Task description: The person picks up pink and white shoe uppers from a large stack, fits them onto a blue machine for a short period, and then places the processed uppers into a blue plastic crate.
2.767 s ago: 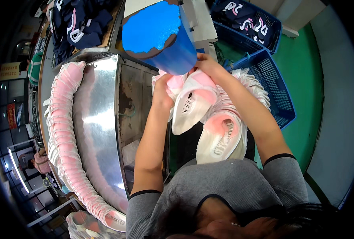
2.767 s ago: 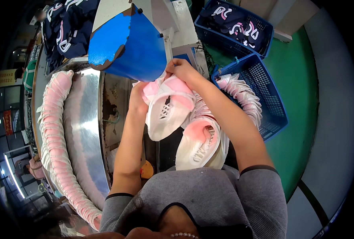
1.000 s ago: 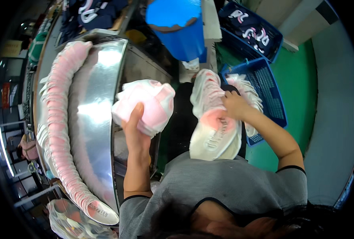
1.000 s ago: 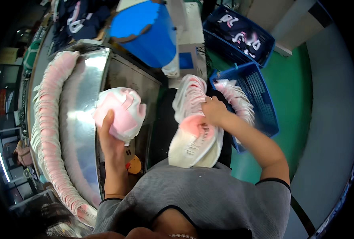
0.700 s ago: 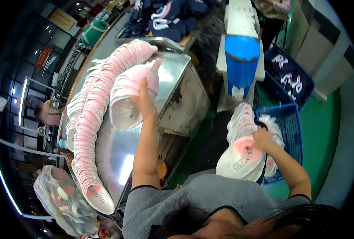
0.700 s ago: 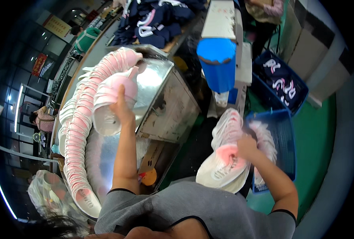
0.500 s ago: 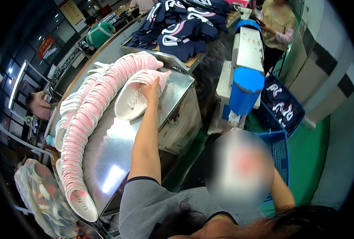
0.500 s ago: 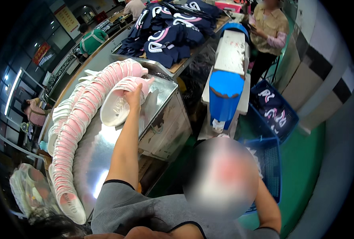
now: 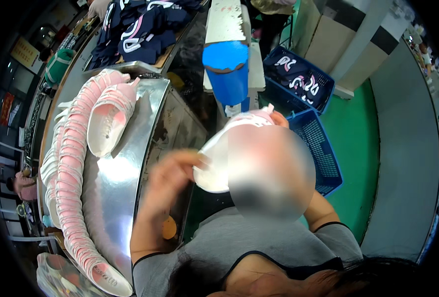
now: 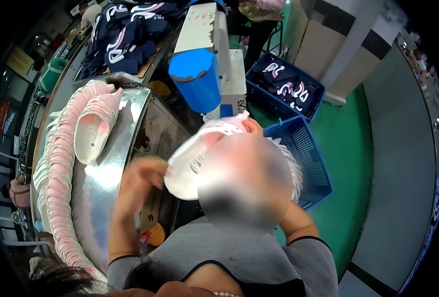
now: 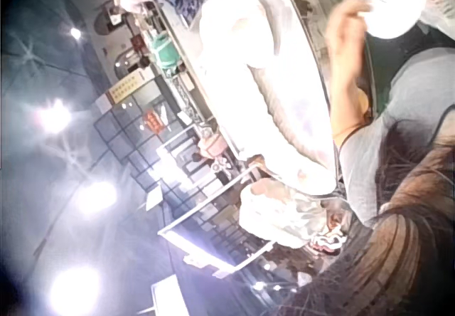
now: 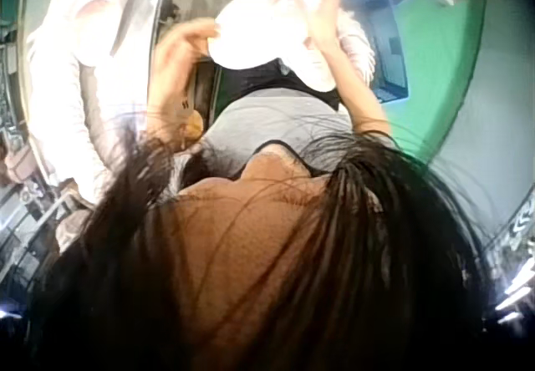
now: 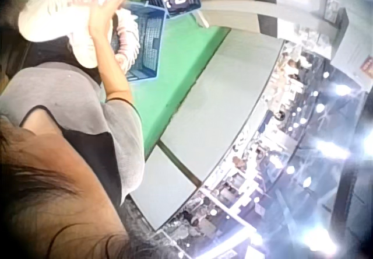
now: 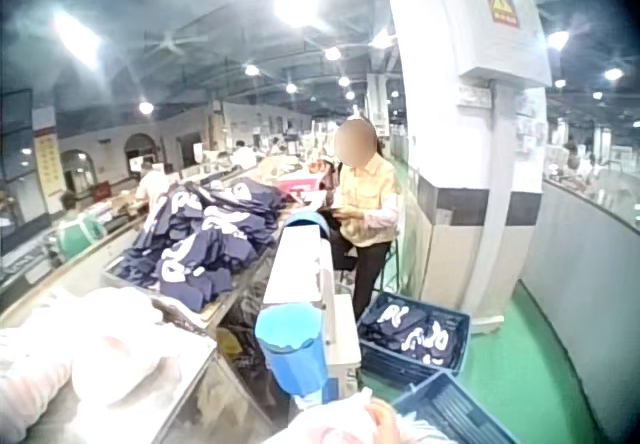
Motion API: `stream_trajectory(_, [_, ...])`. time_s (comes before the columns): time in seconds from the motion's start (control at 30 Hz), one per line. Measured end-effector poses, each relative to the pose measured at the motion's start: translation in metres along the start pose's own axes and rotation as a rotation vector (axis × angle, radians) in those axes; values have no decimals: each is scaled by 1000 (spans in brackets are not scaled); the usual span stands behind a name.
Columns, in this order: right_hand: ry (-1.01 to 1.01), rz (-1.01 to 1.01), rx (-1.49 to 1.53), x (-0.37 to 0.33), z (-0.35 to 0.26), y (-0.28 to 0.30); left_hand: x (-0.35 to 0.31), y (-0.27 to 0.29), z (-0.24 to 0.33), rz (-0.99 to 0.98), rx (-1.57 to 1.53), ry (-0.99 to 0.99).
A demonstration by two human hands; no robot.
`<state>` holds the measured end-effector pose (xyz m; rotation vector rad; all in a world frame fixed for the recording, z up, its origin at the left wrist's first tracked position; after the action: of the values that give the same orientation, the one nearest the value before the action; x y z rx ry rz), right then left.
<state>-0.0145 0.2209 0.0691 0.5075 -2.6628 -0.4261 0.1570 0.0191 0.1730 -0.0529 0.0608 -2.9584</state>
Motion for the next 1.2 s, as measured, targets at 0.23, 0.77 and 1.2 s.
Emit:
stream_trajectory(0.23, [-90, -149, 244, -1, 2, -18, 63, -66, -127, 189, -447, 541])
stream_trajectory(0.77, [-294, -268, 365, 43, 48, -94, 122, 1, -145, 214, 14, 407])
stream_trajectory(1.2, [-589, -190, 840, 84, 117, -106, 184, 14, -182, 293, -180, 427])
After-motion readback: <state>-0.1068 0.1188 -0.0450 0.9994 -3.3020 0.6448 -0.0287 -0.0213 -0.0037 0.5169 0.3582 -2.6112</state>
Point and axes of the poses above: each hand's wrist, its own x-axis towards the middle knuckle, its own y-axis out of the back of the hand, z = x × y, the point moved 4 cm from there along x, towards the middle knuckle, and after that the axes turned 4 degrees about y, right-handed, at the moved point
